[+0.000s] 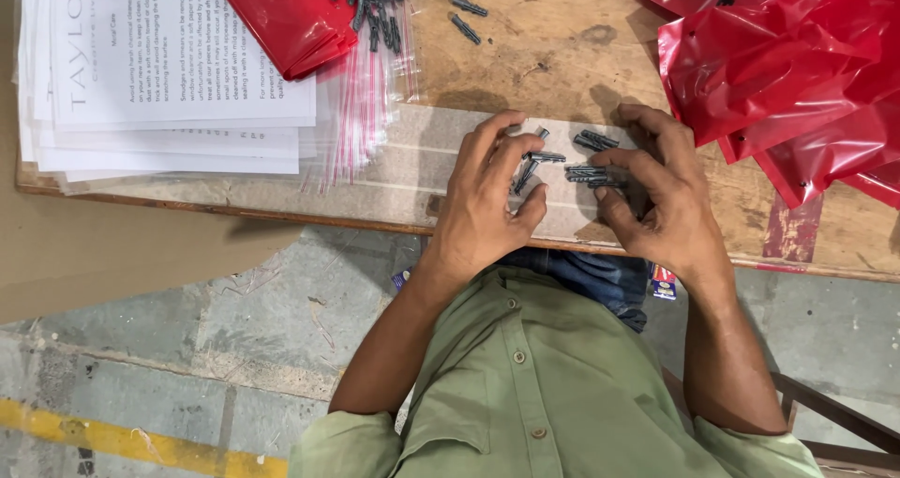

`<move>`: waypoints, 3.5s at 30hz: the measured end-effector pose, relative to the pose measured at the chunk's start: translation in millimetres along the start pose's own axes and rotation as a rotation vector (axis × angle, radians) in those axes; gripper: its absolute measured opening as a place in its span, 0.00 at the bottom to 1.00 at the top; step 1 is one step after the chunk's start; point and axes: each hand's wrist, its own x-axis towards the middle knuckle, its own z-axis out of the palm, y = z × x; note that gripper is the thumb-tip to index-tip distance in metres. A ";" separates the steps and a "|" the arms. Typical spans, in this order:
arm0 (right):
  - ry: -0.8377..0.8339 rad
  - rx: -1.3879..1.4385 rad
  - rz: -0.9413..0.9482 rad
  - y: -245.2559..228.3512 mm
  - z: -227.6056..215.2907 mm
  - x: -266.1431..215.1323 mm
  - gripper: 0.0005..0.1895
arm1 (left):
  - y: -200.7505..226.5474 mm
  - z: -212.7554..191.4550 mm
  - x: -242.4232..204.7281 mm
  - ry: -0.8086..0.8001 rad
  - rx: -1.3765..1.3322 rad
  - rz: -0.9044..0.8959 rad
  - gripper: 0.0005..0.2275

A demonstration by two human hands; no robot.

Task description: Bagging plastic wall anchors into red and clear plastic bags at a workstation.

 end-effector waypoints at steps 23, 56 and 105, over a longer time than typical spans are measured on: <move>0.025 0.142 0.028 11.1 -0.9 -2.7 0.32 | -4.2 8.1 -1.9 0.024 0.059 0.031 0.16; 0.042 0.416 0.102 22.2 0.9 -7.5 0.33 | -3.7 10.4 -0.7 -0.003 0.117 0.040 0.08; -0.284 -0.083 -0.283 -20.9 32.9 55.0 0.13 | -20.3 40.3 -22.2 0.681 -1.183 -0.065 0.22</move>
